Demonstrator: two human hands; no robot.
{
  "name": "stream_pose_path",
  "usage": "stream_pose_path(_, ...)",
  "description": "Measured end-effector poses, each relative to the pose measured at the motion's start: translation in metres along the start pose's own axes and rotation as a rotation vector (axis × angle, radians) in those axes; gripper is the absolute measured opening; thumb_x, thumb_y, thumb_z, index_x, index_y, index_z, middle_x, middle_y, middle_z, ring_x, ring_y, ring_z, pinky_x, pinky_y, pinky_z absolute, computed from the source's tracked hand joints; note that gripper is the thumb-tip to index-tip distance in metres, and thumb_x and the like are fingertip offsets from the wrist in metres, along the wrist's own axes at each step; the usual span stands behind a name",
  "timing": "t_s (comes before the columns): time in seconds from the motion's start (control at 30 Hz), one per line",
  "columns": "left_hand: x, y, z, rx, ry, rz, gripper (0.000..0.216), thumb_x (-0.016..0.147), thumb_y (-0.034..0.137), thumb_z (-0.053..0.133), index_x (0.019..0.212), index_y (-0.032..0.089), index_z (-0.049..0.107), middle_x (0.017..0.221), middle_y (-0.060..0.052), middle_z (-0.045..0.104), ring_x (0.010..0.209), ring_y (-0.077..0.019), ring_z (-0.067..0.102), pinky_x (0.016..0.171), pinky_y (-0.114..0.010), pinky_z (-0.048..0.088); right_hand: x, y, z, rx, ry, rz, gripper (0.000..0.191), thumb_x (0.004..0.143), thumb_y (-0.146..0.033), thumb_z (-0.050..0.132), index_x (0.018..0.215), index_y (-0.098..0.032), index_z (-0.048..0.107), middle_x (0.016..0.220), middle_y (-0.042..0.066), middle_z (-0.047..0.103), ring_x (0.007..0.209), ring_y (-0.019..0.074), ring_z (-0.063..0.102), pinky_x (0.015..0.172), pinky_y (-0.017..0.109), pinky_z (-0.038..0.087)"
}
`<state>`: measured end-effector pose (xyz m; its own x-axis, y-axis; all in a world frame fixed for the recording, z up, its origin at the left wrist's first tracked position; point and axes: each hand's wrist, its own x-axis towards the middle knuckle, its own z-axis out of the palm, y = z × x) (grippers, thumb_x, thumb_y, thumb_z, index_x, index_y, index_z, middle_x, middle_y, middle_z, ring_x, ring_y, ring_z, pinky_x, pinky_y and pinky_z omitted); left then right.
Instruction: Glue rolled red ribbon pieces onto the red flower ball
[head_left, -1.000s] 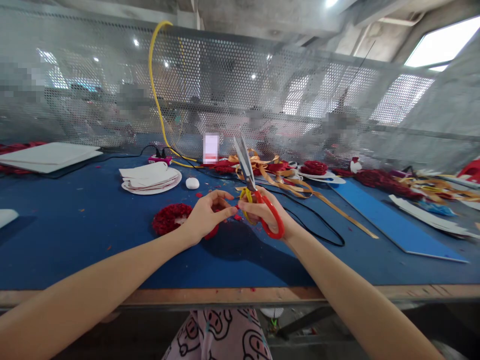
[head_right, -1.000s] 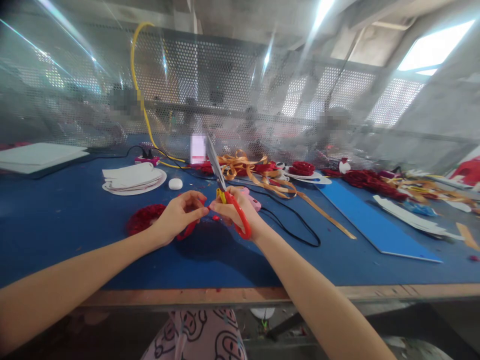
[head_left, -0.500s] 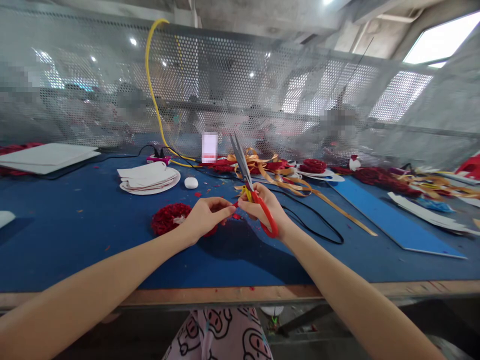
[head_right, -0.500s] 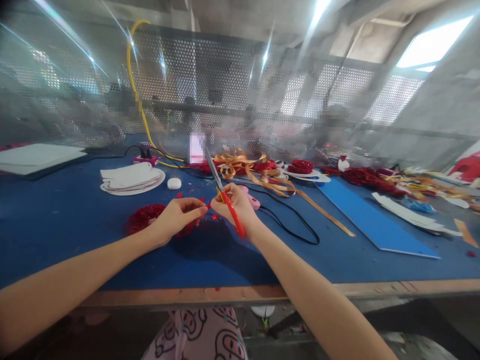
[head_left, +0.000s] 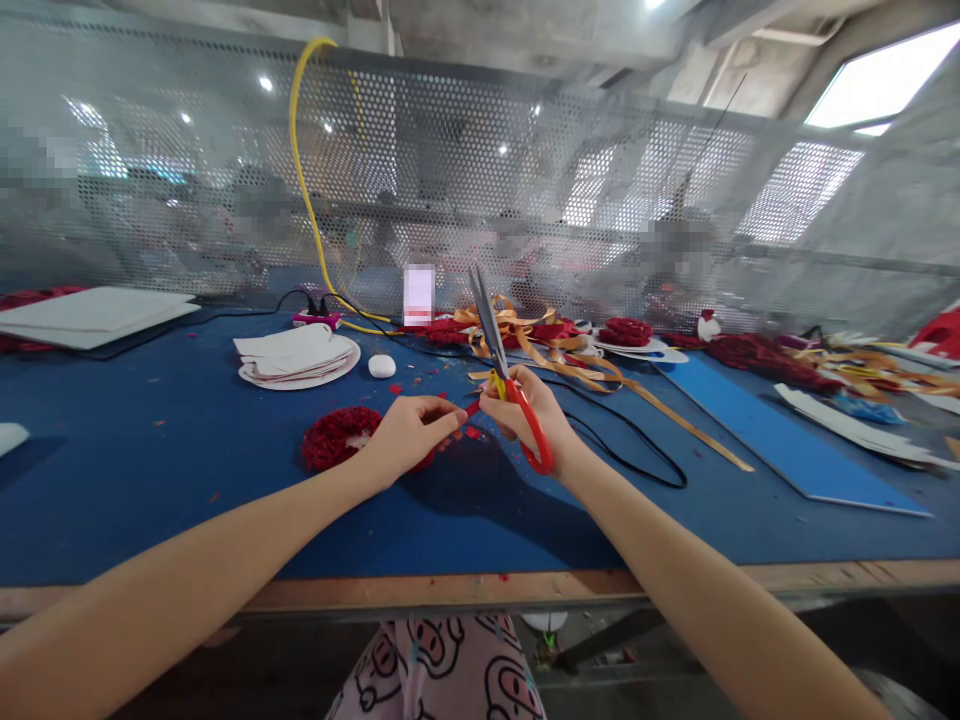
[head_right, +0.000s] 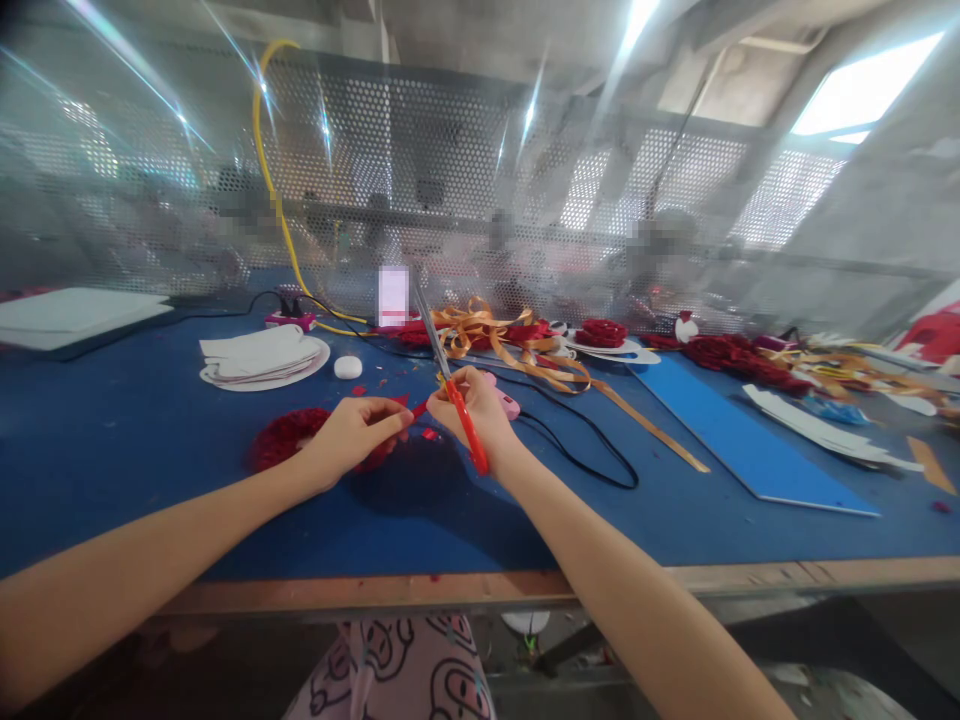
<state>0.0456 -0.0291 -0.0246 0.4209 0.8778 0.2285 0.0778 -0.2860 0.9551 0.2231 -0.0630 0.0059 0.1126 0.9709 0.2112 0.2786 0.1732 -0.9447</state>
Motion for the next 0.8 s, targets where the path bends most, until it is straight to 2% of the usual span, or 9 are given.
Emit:
stream_pose_path(0.2,0.0,0.001,-0.001,0.053,-0.007,0.019,0.029,0.078,0.044,0.072,0.084,0.016,0.076,0.069,-0.005,0.073,0.054,-0.0143,0.058,0.054,-0.026,0.044,-0.001,0.0,0.0,0.03,0.006,0.037,0.039,0.066,-0.038,0.072,0.085,-0.026,0.041,0.063,-0.01,0.045,0.046,0.0065,0.035,0.046,0.024,0.029)
stream_pose_path(0.3,0.0,0.001,-0.001,0.078,0.001,0.038,0.026,0.079,0.042,0.07,0.08,0.017,0.075,0.068,-0.005,0.072,0.055,-0.0144,0.058,0.055,-0.026,0.044,-0.001,0.0,0.001,0.031,-0.008,0.026,0.038,0.066,-0.036,0.072,0.085,-0.026,0.041,0.064,-0.009,0.046,0.047,0.007,0.036,0.047,0.025,0.029)
stream_pose_path(0.47,0.0,0.001,-0.002,0.022,0.058,0.035,0.021,0.078,0.038,0.07,0.076,0.017,0.071,0.063,0.0,0.066,0.052,-0.0121,0.053,0.054,-0.025,0.04,0.001,0.004,-0.002,-0.014,-0.031,-0.006,0.042,0.07,-0.049,0.073,0.086,-0.027,0.041,0.064,-0.008,0.044,0.051,0.0105,0.04,0.05,0.027,0.033)
stream_pose_path(0.53,0.002,0.001,-0.003,-0.044,0.131,0.04,0.019,0.076,0.036,0.07,0.076,0.017,0.07,0.061,0.001,0.064,0.052,-0.0117,0.053,0.054,-0.024,0.04,0.003,0.008,-0.006,-0.107,-0.022,-0.07,0.042,0.075,-0.055,0.069,0.086,-0.026,0.041,0.067,-0.007,0.046,0.057,0.0126,0.045,0.055,0.028,0.037)
stream_pose_path(0.63,0.006,0.001,-0.007,-0.167,0.281,0.038,0.02,0.074,0.036,0.071,0.079,0.017,0.07,0.062,0.002,0.064,0.05,-0.0105,0.051,0.053,-0.024,0.041,0.006,0.014,-0.013,-0.394,-0.032,-0.171,0.038,0.082,-0.056,0.064,0.092,-0.026,0.043,0.073,-0.004,0.051,0.067,0.0152,0.05,0.063,0.029,0.04)
stream_pose_path(0.73,0.01,0.002,-0.011,-0.305,0.39,0.051,0.023,0.072,0.037,0.073,0.083,0.017,0.07,0.082,-0.003,0.073,0.055,-0.0093,0.054,0.055,-0.023,0.045,0.008,0.019,-0.018,-0.638,-0.084,-0.227,0.037,0.086,-0.054,0.059,0.102,-0.023,0.044,0.077,-0.001,0.057,0.07,0.0177,0.054,0.066,0.03,0.04)
stream_pose_path(0.8,0.012,0.004,-0.013,-0.382,0.446,0.074,0.025,0.072,0.037,0.074,0.086,0.017,0.069,0.097,-0.006,0.075,0.066,-0.0113,0.06,0.058,-0.023,0.048,0.008,0.02,-0.02,-0.701,-0.115,-0.241,0.039,0.089,-0.054,0.055,0.107,-0.022,0.044,0.079,0.001,0.059,0.073,0.0193,0.056,0.067,0.031,0.039)
